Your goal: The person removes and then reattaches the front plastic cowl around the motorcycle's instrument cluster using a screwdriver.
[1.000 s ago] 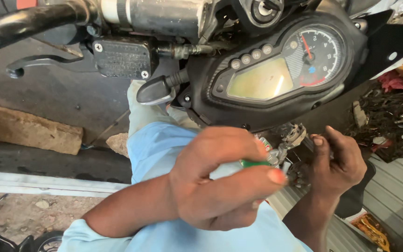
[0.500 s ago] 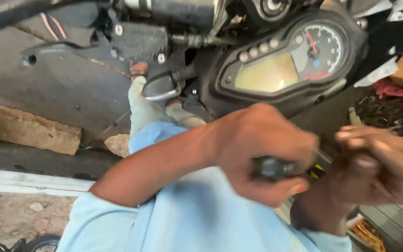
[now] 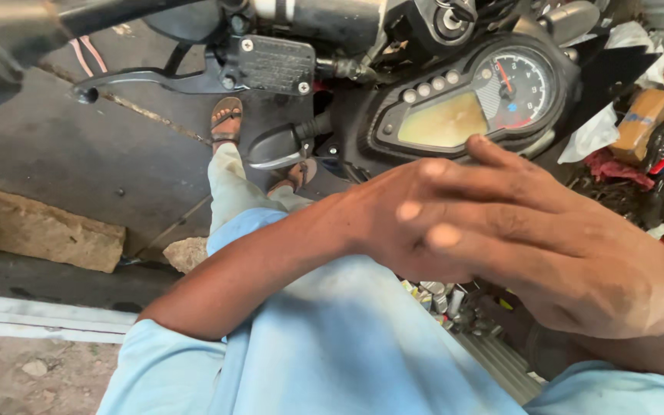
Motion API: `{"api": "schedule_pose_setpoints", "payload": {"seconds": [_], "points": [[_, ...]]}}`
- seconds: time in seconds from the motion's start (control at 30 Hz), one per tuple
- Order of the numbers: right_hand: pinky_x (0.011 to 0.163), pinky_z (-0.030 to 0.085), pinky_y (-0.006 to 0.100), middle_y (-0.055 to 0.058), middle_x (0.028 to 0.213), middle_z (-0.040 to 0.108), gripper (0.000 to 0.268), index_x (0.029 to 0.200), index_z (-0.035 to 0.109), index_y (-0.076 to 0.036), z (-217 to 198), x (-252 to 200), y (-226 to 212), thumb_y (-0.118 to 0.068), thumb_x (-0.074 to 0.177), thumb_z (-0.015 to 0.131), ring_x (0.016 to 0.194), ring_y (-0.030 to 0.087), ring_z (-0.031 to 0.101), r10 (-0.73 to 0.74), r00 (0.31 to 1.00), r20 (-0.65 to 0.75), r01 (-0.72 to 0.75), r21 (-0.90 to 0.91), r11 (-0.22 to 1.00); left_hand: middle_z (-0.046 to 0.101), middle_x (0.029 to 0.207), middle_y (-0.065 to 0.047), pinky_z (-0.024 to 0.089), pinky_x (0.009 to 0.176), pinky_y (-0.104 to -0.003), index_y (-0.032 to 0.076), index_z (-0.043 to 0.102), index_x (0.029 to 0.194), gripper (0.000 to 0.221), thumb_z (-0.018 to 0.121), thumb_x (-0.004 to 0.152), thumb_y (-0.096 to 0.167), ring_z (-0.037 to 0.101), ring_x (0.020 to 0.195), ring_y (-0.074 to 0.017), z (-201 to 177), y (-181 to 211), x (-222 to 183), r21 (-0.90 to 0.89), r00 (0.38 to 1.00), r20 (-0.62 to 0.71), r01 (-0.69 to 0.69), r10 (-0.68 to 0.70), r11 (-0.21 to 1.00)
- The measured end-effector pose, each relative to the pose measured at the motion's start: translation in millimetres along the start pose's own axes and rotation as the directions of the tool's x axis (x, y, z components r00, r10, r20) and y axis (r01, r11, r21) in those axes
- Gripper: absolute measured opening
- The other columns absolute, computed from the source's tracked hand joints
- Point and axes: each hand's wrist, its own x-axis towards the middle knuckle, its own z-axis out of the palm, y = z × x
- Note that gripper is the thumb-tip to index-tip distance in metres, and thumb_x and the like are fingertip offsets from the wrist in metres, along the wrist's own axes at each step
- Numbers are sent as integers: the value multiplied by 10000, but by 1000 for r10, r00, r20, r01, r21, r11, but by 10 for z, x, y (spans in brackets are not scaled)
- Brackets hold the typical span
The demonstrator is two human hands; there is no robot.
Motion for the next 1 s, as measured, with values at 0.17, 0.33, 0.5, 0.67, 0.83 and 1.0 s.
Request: {"api": "schedule_pose_setpoints", "payload": {"seconds": [0.17,0.33,0.5,0.67,0.83,1.0], "points": [[1235,277,644,160,1238,682,481,1269,621,4,2,218,-134,19,792,677,1245,329,662,27,999,-22,-30,-124,992,676,1141,-108,569,948,-435,81,611,1145,421,839,807,186,669,1086,-335,-73,177,-33,212,985,-105,159,-139,964],[1063,525,521,146,1118,710,410,1193,666,-20,202,210,-284,-56,790,732,1058,293,723,106,980,-167,-136,-178,975,678,1177,-114,590,902,-391,55,591,1232,451,812,862,187,705,1114,-298,94,535,-167,43,711,-248,686,-658,726],[941,620,482,128,1020,713,374,1160,695,-50,361,178,-254,-72,802,800,910,267,740,88,944,-318,-196,-328,924,604,1277,-206,575,944,-429,-9,524,1319,623,796,762,59,638,1157,-386,228,478,-270,149,827,-447,444,-340,884],[569,535,373,101,771,610,455,1025,703,0,405,303,-242,-351,828,917,639,222,627,31,866,-499,-370,-598,711,678,1146,-127,599,903,-424,39,632,1144,381,828,819,65,696,1094,-338,426,213,-401,393,862,-439,437,-253,809],[627,549,372,99,812,627,469,984,730,-33,337,325,-194,-448,812,865,685,239,645,30,942,-335,-159,-365,917,672,1032,-109,577,819,-439,69,654,1043,344,825,745,78,691,998,-343,510,109,-565,423,905,-371,363,-207,830],[859,620,370,181,1111,708,433,1119,731,-71,114,402,365,-493,1050,663,998,263,753,-227,972,-55,219,552,804,597,1033,-245,545,818,-475,-67,536,1106,375,735,821,73,620,974,-429,504,33,-516,544,823,-538,174,181,821]]}}
